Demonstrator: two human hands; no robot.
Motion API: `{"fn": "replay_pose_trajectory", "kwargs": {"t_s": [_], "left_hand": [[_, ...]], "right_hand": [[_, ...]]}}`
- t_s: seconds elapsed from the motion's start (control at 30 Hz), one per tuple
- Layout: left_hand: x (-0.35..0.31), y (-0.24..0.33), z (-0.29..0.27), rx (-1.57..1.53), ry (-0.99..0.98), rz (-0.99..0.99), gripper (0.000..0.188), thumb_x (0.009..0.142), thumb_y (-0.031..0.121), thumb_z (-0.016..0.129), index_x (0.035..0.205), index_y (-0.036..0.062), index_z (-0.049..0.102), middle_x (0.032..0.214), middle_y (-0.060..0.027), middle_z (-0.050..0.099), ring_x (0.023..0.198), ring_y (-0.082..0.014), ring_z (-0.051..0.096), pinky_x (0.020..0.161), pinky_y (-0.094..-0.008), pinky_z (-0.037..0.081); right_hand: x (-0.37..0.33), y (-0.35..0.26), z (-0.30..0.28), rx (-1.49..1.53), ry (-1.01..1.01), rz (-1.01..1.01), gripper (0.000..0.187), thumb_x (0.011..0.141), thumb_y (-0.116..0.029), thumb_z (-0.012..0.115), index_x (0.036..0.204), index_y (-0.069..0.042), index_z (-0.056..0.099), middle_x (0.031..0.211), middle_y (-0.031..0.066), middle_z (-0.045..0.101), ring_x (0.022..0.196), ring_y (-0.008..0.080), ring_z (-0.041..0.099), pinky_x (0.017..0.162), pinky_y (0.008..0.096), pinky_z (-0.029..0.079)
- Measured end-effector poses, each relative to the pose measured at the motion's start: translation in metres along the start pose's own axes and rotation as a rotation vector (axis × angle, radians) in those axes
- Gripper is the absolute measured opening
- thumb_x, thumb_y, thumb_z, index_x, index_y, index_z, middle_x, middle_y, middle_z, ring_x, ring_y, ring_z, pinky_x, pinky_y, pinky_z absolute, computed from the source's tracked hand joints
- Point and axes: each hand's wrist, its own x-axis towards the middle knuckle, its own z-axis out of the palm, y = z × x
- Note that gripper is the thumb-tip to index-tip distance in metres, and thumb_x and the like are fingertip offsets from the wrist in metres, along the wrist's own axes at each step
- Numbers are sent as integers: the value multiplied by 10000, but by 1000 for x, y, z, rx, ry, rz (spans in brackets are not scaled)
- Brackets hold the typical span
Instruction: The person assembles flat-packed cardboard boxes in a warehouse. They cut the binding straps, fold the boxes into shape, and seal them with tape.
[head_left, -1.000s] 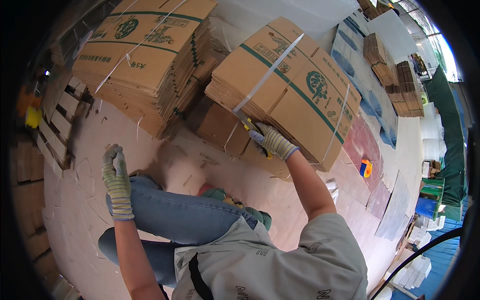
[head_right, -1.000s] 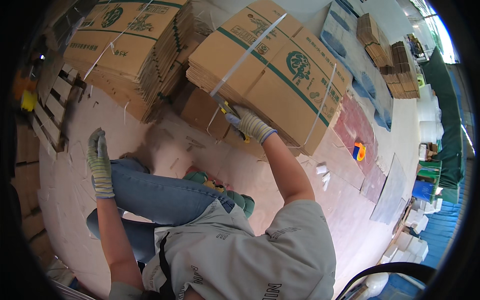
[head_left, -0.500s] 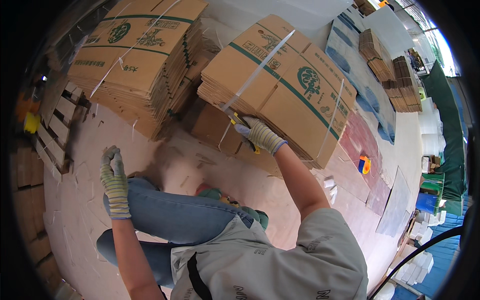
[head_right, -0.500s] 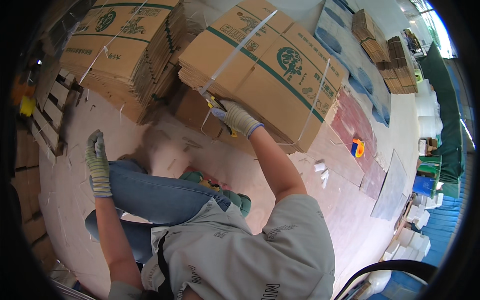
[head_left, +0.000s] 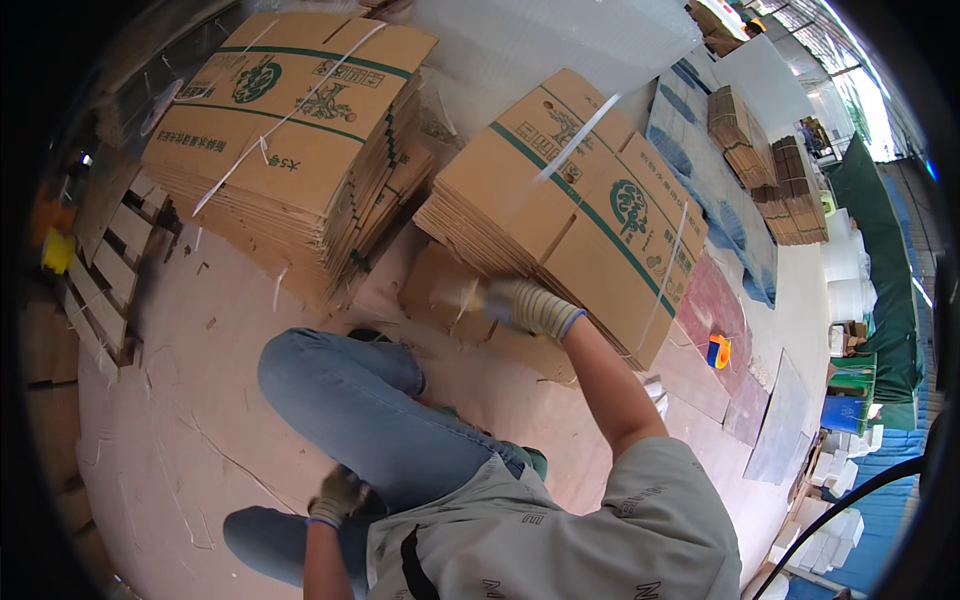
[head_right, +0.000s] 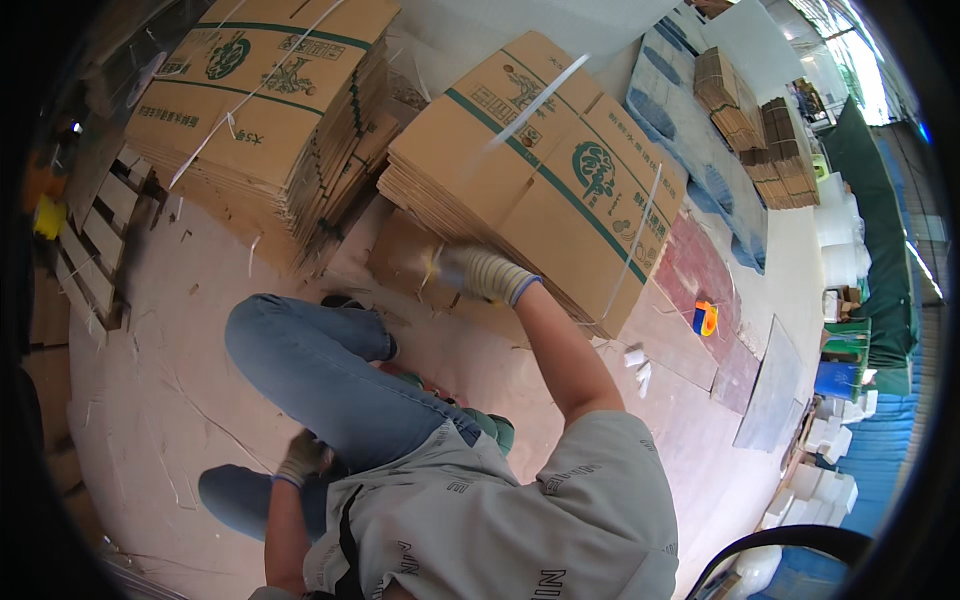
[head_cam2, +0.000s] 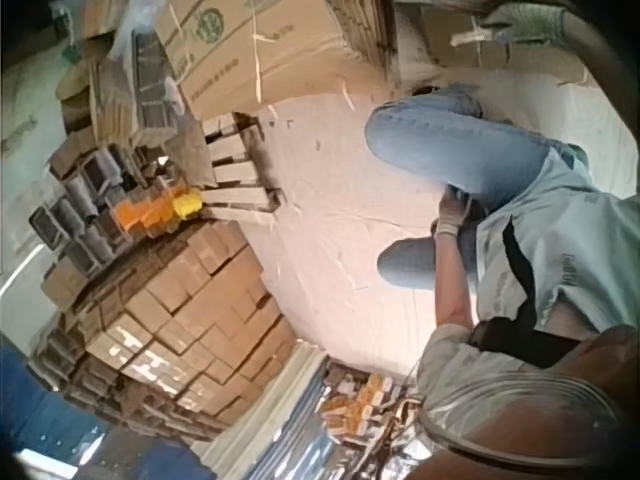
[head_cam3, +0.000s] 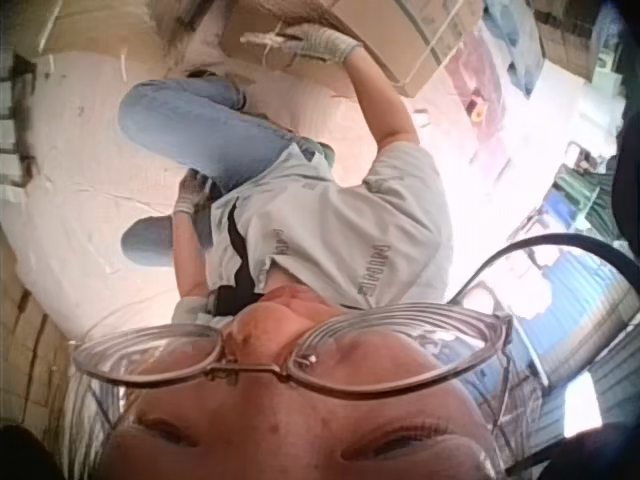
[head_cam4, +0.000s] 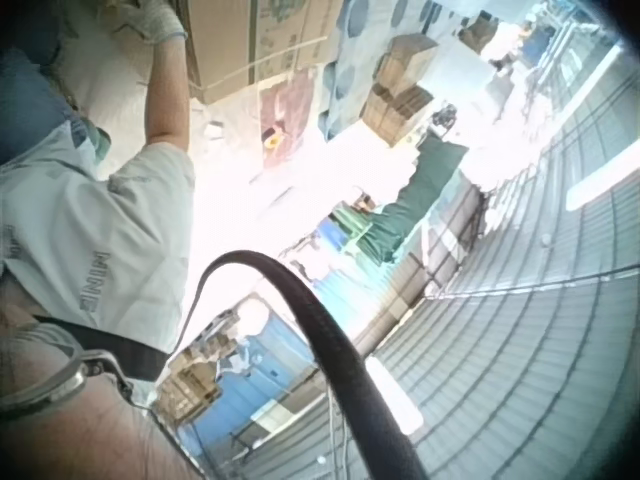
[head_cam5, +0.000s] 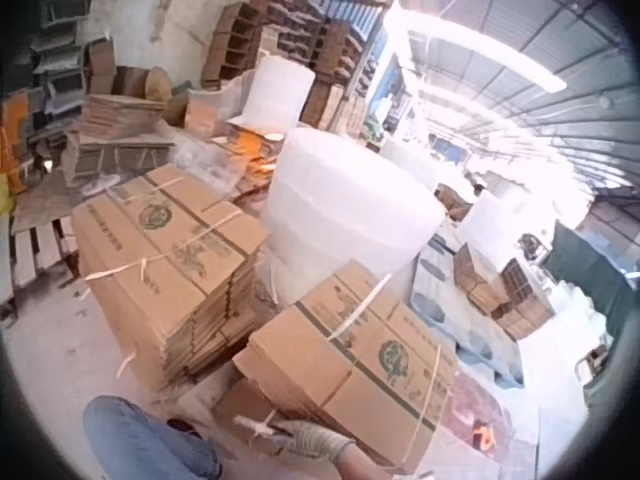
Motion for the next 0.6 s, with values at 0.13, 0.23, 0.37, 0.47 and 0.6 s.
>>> {"fn": "replay_pose_trajectory", "kwargs": {"t_s": [0.13, 0.23, 0.37, 0.47, 0.6], "left_hand": [[53, 0, 89, -452, -243, 186, 437, 854, 317, 419, 1217, 109, 548, 1340, -116, 458, 1187, -295, 465, 1026, -411, 312], [103, 36, 103, -643, -291, 99, 442, 858, 316, 416, 1231, 111, 536, 1348, -112, 451, 1203, -288, 447, 1034, -411, 300], [167, 47, 78, -618, -266, 7, 449, 863, 315, 412, 1250, 115, 519, 1357, -106, 443, 1225, -280, 423, 1043, -411, 283], [193, 62, 89, -613, -264, -6, 455, 866, 315, 409, 1264, 117, 507, 1364, -102, 437, 1241, -273, 404, 1051, -411, 271], [200, 88, 126, -652, -218, -47, 464, 871, 314, 405, 1283, 120, 490, 1374, -96, 428, 1262, -265, 380, 1061, -410, 255]], "right_hand": [[13, -12, 25, -268, -500, 237, 342, 856, -393, 547, 1143, -209, 575, 1065, 103, 630, 965, 294, 602, 811, 404, 477], [25, -11, 1, -447, -264, 329, 386, 841, -430, 557, 1169, -226, 561, 1198, 109, 571, 1091, 305, 540, 904, 408, 436], [59, -19, 2, -511, -351, 96, 470, 816, -415, 587, 1233, -206, 533, 1147, 133, 585, 1065, 338, 534, 922, 423, 407], [54, -5, 14, -498, -240, 46, 447, 834, -402, 566, 1203, -151, 538, 1063, 156, 607, 1016, 344, 557, 882, 430, 426], [38, -28, 11, -545, -149, -66, 413, 866, -421, 525, 1169, -140, 521, 958, 186, 620, 898, 367, 594, 800, 434, 457]]}}
